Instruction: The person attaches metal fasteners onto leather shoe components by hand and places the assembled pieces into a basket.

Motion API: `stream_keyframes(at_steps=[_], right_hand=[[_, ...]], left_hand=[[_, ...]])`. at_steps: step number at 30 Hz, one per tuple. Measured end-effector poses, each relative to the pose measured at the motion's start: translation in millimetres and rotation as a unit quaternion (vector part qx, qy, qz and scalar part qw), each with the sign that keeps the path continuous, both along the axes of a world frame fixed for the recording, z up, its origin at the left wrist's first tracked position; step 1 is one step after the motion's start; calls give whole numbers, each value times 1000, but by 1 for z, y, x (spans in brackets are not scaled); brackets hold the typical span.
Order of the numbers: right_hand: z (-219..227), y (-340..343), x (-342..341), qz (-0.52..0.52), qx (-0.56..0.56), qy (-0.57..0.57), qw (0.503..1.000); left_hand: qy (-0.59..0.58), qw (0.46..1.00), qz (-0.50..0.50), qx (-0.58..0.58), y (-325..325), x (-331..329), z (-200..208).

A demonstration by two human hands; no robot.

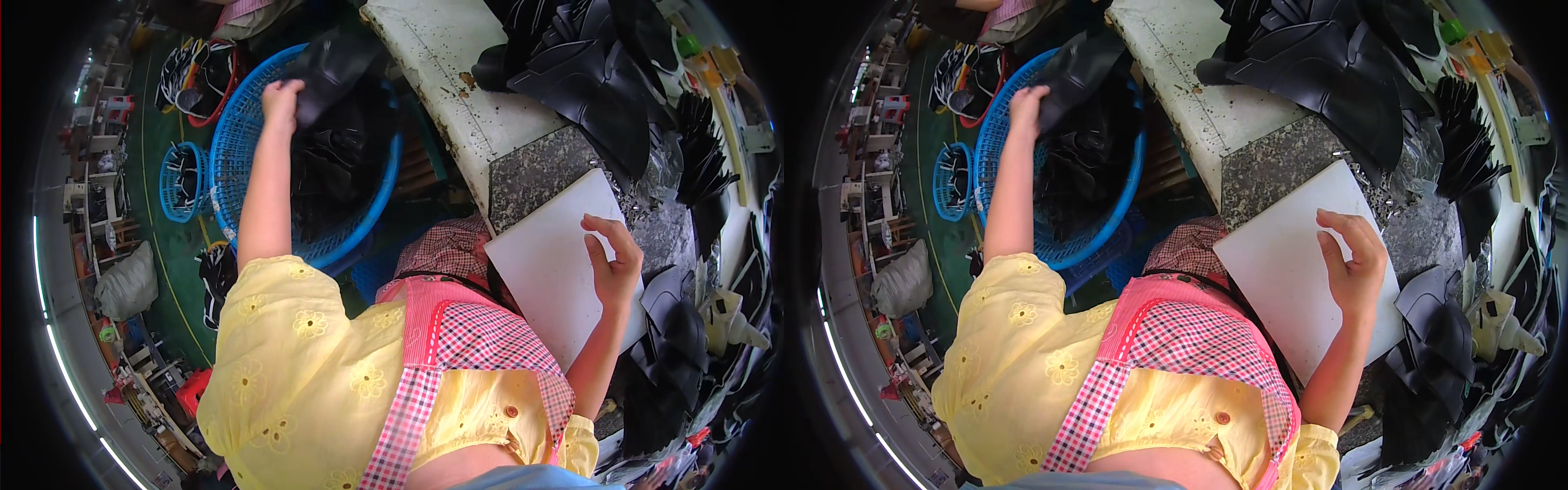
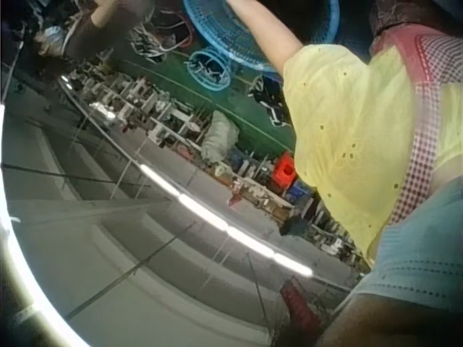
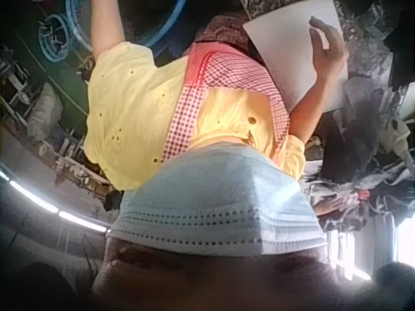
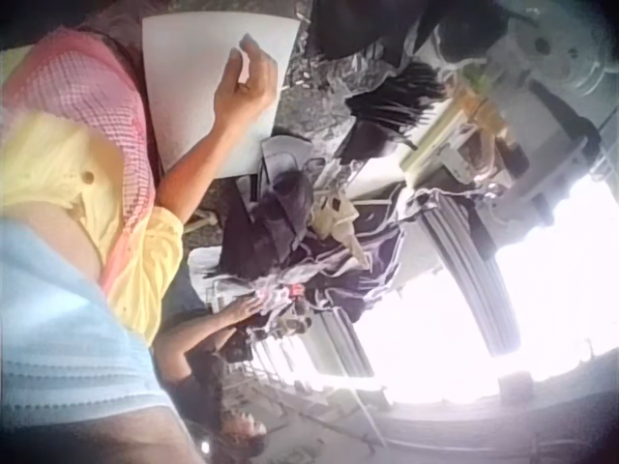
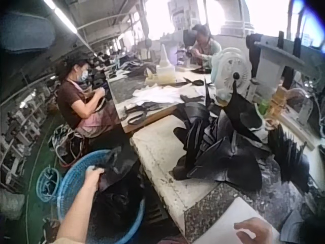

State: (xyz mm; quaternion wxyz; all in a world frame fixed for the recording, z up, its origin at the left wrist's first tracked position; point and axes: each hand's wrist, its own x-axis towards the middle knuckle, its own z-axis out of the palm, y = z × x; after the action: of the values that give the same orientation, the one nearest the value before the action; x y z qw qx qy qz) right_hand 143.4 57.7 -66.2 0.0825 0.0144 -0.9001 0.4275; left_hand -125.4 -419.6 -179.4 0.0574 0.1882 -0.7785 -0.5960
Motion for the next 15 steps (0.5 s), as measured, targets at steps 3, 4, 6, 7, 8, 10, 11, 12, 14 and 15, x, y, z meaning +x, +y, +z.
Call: stream_keyframes(at_steps=[3,4,6,7,8,10,11,12,14,15], right_hand=[[-4,9,7,-32,7,-10,999],[-5,11,8,-34,8,-15,999],[-8,13,12,-54,18,-28,998],[-10,14,8,-59,33,-12,998],[-12,13,4,-65,50,3,997],[-17,12,-3,-77,61,40,994],[-21,14,-4,-67,63,34,995],[-25,15,-2,-60,64,29,996],[-37,12,5,-66,101,52,991],[-39,13,12,-42,128,78,988]], left_hand=[[-35,870,-18,-492,68,23,14],[-34,871,-29,-489,81,26,20],[169,779,-114,-593,111,35,32],[120,777,-191,-588,128,37,39],[74,767,-269,-578,145,41,39],[-60,664,-350,-658,169,60,32],[-127,609,-371,-690,165,65,20],[-166,644,-364,-652,154,70,8],[-190,629,-378,-653,131,76,5],[-170,624,-404,-647,109,78,-1]])
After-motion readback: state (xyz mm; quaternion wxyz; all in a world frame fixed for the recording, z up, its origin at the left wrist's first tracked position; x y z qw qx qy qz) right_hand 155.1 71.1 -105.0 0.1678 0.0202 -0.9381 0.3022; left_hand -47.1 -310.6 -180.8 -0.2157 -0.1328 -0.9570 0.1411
